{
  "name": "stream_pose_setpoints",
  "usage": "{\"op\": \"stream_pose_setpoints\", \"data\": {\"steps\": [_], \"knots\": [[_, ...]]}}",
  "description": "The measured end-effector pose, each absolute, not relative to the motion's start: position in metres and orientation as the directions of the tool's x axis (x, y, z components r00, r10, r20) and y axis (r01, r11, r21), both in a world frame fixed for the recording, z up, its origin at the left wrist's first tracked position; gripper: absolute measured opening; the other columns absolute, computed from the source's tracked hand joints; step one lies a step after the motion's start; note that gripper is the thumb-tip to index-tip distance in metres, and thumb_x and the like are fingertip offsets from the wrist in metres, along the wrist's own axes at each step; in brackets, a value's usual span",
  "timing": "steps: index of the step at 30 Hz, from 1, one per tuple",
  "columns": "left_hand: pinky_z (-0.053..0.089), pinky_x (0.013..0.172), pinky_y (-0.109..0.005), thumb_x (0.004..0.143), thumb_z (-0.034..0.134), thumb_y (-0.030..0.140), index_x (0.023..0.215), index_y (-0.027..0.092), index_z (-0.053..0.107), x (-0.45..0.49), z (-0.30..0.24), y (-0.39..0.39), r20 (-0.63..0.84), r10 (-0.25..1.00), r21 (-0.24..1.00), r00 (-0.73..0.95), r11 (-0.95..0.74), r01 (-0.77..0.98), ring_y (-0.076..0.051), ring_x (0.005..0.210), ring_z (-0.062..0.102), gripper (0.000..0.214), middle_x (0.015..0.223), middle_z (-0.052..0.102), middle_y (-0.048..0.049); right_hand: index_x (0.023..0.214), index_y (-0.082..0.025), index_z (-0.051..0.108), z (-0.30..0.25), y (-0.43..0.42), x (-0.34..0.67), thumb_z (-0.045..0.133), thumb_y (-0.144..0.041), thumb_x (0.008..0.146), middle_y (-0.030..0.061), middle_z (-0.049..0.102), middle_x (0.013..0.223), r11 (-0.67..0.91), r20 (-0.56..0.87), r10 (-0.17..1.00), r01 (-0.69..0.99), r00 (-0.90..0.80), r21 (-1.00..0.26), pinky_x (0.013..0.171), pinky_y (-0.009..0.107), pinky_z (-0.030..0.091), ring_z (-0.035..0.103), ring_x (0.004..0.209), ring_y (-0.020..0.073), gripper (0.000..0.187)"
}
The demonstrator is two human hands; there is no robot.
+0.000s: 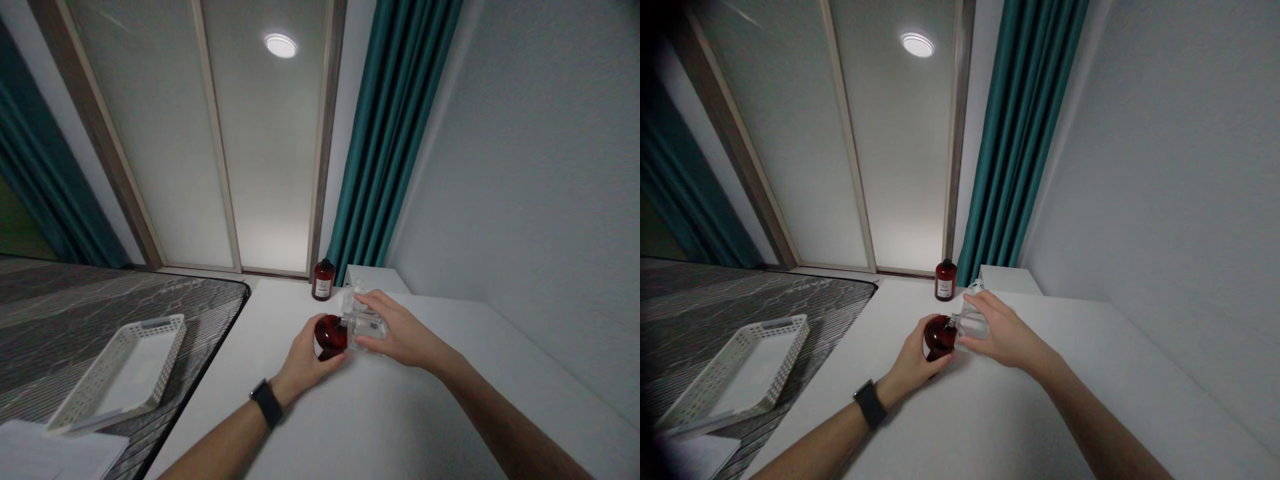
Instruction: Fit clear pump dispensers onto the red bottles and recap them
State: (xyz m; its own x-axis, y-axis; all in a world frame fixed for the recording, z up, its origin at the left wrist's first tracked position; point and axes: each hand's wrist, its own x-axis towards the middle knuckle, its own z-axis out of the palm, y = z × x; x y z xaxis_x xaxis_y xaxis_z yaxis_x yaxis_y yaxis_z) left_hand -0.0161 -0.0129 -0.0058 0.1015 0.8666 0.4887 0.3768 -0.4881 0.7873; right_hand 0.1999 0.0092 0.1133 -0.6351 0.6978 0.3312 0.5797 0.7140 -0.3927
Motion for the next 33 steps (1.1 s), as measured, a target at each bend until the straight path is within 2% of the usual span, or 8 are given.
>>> {"op": "stream_pose_setpoints", "data": {"steps": [17, 23, 33], "knots": [[0.047, 0.101, -0.043, 0.073, 0.078, 0.025, 0.131, 0.019, 0.042, -0.0158, -0.0043, -0.013, 0.472, 0.874, 0.805, 0.112, -0.48, 0.348, -0.028, 0.113, 0.06, 0.068, 0.126, 0.06, -0.011, 0.139, -0.022, 0.048, 0.1171, 0.01, 0.1979, 0.072, -0.033, 0.082, 0.0131, 0.056, 0.128, 0.71, 0.314, 0.702, 0.594, -0.639, -0.379, 0.106, 0.049, 0.045, 0.057, 0.12, 0.0289, 0.063], [0.047, 0.1, -0.041, 0.073, 0.077, 0.024, 0.13, 0.02, 0.042, -0.0155, -0.0044, -0.0137, 0.468, 0.876, 0.814, 0.117, -0.478, 0.33, -0.026, 0.112, 0.06, 0.067, 0.125, 0.06, -0.0093, 0.14, -0.018, 0.048, 0.119, 0.0103, 0.1966, 0.072, -0.034, 0.081, 0.0145, 0.056, 0.128, 0.698, 0.289, 0.713, 0.613, -0.639, -0.37, 0.107, 0.047, 0.045, 0.057, 0.12, 0.0288, 0.065], [0.047, 0.101, -0.043, 0.072, 0.078, 0.021, 0.13, 0.019, 0.043, -0.0139, -0.0064, -0.0141, 0.466, 0.88, 0.824, 0.093, -0.47, 0.318, -0.027, 0.113, 0.06, 0.068, 0.125, 0.06, -0.0106, 0.139, -0.019, 0.049, 0.1197, 0.011, 0.1956, 0.073, -0.034, 0.081, 0.0143, 0.057, 0.126, 0.709, 0.294, 0.703, 0.609, -0.647, -0.354, 0.105, 0.048, 0.046, 0.058, 0.118, 0.0291, 0.064]]}}
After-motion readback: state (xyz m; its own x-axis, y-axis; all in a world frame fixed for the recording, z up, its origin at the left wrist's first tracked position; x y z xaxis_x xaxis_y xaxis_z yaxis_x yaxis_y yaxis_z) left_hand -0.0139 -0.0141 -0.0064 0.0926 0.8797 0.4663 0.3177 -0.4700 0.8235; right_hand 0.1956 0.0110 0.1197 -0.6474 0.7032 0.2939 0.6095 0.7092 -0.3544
